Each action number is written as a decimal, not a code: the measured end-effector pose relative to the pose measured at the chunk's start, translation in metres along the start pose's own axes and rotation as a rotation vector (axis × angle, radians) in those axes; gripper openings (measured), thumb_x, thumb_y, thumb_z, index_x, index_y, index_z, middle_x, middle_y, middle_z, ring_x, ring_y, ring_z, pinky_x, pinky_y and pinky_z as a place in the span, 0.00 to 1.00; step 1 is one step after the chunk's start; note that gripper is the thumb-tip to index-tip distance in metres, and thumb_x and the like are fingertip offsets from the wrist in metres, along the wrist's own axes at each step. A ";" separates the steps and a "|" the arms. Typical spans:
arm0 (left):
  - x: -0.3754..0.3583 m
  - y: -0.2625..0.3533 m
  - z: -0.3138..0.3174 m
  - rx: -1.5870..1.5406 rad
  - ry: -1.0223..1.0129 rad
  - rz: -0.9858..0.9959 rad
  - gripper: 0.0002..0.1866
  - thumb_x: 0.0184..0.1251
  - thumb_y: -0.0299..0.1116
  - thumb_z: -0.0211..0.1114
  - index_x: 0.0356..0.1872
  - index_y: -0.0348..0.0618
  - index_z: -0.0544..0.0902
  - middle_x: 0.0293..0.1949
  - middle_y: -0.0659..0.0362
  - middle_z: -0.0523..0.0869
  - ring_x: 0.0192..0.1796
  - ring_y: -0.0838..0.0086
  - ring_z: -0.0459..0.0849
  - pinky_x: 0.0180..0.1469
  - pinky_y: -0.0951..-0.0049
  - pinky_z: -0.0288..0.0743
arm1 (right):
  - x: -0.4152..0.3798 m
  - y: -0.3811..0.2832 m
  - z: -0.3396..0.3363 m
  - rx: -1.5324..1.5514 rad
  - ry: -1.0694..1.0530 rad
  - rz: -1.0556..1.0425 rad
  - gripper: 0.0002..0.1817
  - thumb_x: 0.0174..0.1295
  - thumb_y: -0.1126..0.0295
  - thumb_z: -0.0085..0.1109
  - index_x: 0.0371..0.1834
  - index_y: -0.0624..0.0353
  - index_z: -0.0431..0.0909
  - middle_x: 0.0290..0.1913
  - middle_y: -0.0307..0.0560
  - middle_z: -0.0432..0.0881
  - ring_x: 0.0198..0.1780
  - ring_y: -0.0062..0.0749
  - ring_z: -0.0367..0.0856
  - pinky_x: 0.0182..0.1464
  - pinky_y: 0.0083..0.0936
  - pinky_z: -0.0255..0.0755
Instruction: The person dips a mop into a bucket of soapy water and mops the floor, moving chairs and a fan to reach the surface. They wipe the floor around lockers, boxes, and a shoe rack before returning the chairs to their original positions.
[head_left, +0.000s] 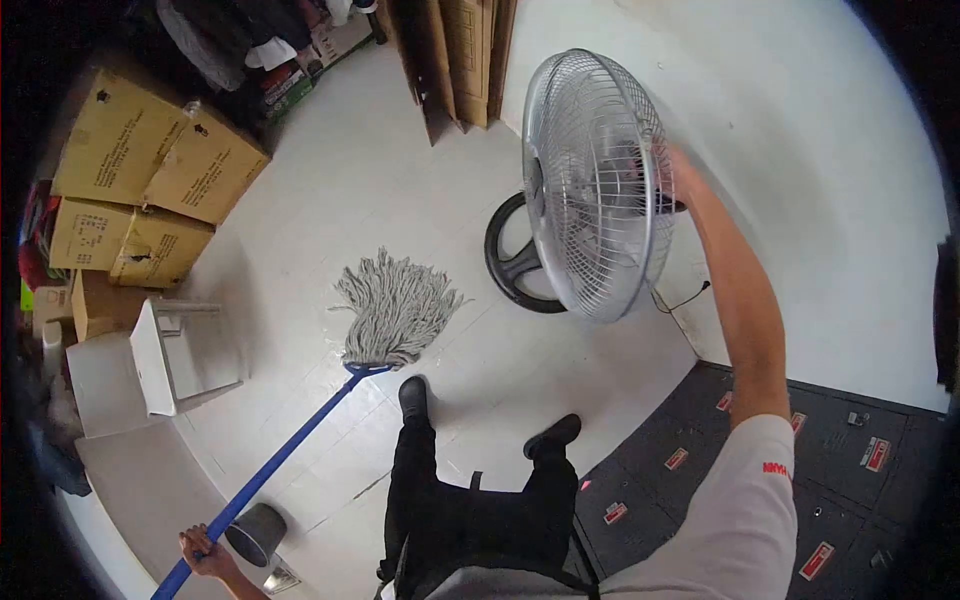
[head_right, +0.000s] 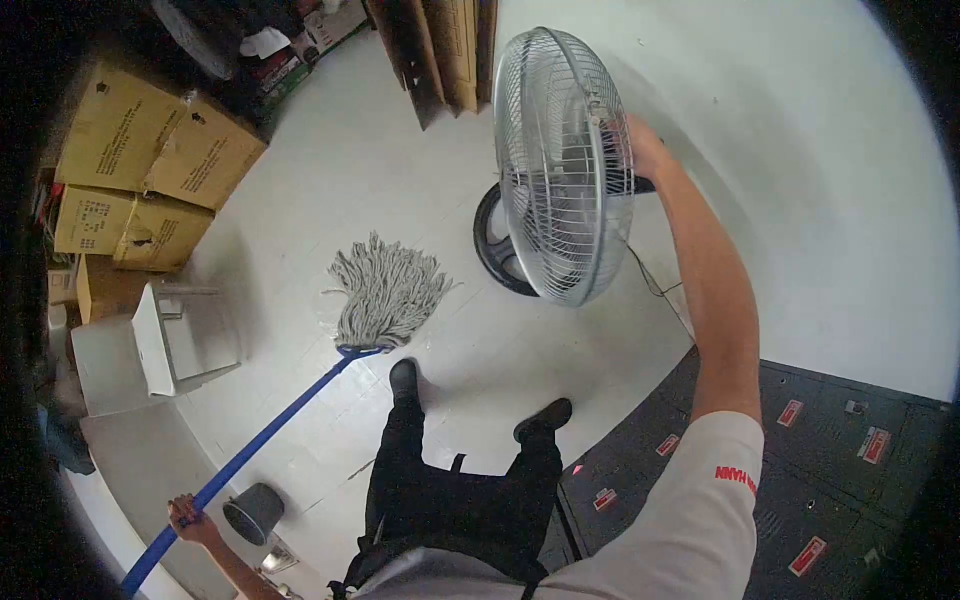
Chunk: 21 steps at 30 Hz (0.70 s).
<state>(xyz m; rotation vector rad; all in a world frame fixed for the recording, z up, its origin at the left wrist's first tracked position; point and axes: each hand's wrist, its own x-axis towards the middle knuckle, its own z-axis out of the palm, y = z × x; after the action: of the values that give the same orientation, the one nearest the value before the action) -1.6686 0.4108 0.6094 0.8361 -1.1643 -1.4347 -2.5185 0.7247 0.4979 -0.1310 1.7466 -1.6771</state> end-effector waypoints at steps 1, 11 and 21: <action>-0.002 0.001 -0.002 0.003 0.005 0.003 0.15 0.60 0.31 0.49 0.14 0.49 0.59 0.10 0.65 0.56 0.16 0.81 0.55 0.36 0.75 0.57 | 0.003 -0.007 -0.004 -0.026 -0.102 0.031 0.10 0.61 0.64 0.45 0.32 0.55 0.73 0.21 0.35 0.72 0.21 0.19 0.71 0.19 0.16 0.66; -0.023 0.002 -0.004 -0.046 0.002 0.003 0.14 0.59 0.32 0.50 0.15 0.49 0.59 0.11 0.65 0.57 0.18 0.80 0.56 0.35 0.74 0.57 | 0.045 -0.019 -0.014 -0.420 -0.003 0.086 0.29 0.56 0.44 0.45 0.46 0.60 0.73 0.36 0.46 0.78 0.32 0.32 0.75 0.37 0.30 0.70; -0.016 0.003 0.002 -0.024 -0.022 0.001 0.14 0.58 0.32 0.50 0.15 0.49 0.60 0.11 0.65 0.57 0.18 0.80 0.57 0.36 0.74 0.58 | -0.029 -0.053 0.038 -0.527 -0.102 0.165 0.33 0.56 0.39 0.41 0.57 0.51 0.67 0.47 0.49 0.74 0.48 0.35 0.71 0.48 0.31 0.67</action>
<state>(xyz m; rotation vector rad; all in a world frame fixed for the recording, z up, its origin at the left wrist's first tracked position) -1.6664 0.4272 0.6115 0.8046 -1.1616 -1.4575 -2.4971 0.6996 0.5613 -0.2956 2.0215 -1.0460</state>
